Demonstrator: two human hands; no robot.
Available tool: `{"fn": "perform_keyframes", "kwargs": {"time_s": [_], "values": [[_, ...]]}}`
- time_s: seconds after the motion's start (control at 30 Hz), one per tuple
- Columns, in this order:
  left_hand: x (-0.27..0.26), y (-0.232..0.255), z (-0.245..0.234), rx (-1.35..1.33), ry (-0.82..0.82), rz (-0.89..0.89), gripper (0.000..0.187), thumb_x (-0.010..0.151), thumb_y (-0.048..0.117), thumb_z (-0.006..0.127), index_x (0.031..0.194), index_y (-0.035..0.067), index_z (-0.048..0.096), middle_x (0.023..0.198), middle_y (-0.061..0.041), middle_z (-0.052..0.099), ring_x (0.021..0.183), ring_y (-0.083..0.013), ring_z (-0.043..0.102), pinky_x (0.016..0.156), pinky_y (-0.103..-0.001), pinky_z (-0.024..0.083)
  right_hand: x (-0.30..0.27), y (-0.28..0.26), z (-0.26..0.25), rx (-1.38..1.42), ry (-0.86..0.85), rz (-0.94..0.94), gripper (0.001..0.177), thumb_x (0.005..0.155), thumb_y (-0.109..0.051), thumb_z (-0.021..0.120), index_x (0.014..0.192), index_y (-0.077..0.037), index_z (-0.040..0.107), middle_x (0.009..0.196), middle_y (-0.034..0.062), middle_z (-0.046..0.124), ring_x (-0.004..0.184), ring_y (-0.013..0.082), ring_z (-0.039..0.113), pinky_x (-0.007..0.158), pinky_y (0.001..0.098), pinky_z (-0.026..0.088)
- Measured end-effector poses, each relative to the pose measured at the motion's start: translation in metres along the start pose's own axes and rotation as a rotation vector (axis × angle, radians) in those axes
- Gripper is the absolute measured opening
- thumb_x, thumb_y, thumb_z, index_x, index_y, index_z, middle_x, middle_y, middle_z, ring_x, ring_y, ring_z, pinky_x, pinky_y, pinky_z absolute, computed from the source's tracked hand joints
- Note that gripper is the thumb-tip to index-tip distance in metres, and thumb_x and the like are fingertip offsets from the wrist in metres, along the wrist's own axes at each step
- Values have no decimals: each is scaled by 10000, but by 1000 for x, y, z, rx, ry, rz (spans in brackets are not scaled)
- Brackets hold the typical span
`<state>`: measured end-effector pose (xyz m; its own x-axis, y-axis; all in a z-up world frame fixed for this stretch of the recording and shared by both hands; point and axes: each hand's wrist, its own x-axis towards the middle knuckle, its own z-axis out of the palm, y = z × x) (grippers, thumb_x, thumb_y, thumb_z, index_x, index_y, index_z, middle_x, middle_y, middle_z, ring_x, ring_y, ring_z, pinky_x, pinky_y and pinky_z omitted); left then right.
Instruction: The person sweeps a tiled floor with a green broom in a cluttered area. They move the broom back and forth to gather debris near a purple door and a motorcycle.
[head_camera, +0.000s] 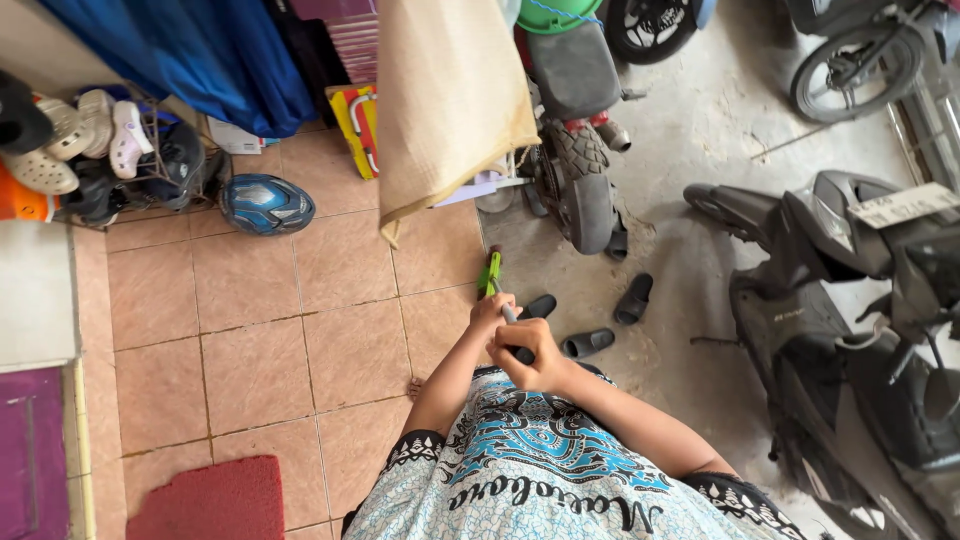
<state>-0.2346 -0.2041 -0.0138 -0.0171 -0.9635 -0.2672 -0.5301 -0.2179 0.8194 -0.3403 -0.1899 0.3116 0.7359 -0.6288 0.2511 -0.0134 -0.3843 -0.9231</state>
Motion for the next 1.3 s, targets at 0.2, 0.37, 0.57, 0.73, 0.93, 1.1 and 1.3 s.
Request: {"fn": "perform_keyframes", "kwargs": {"time_s": [0.2,0.37,0.57,0.73,0.93,1.1,1.3], "values": [[4,16,1,52,-81,-122,327,867,455,746,823,149,638,833,-61,728,817,-274,709,678,-429,509,-3,-3,-28,6,-22,18,238,852,-35,715,672,-25,558,582,96,565,487,220,574,494,343,416],[-17,0,-12,143,45,-75,286,822,466,747,839,188,684,896,-47,738,872,-306,710,684,-468,529,1,-1,-21,54,-116,-35,255,836,-39,762,660,-25,579,602,106,559,517,237,538,512,372,391],[-71,-54,-53,251,69,-330,140,786,349,700,873,240,712,921,-44,752,909,-301,721,721,-470,563,19,9,18,173,-330,48,281,872,-46,767,677,-31,565,600,79,566,510,165,509,506,345,376],[-139,-98,-84,161,366,-442,136,732,309,709,801,192,709,857,-68,724,865,-330,699,680,-483,553,39,7,74,185,-507,51,269,888,-46,764,698,-28,574,598,71,546,528,142,477,510,321,363],[-191,-122,-97,-26,770,-541,302,826,395,688,741,106,659,800,-133,694,821,-347,686,678,-467,538,73,-12,157,284,-782,-99,196,858,-61,751,722,-28,614,653,63,610,549,149,542,524,315,403],[-237,-139,-129,-102,841,-597,583,980,562,562,659,86,660,758,-116,685,759,-366,659,644,-479,505,86,-31,238,378,-969,-256,211,837,-83,743,684,-54,600,684,65,615,579,180,575,540,332,416],[-284,-147,-179,14,773,-750,635,977,638,494,658,125,690,635,-107,655,705,-317,660,874,-519,448,99,-36,312,424,-1156,-254,384,818,-165,752,550,-75,492,490,24,436,447,168,459,475,346,302]]}}
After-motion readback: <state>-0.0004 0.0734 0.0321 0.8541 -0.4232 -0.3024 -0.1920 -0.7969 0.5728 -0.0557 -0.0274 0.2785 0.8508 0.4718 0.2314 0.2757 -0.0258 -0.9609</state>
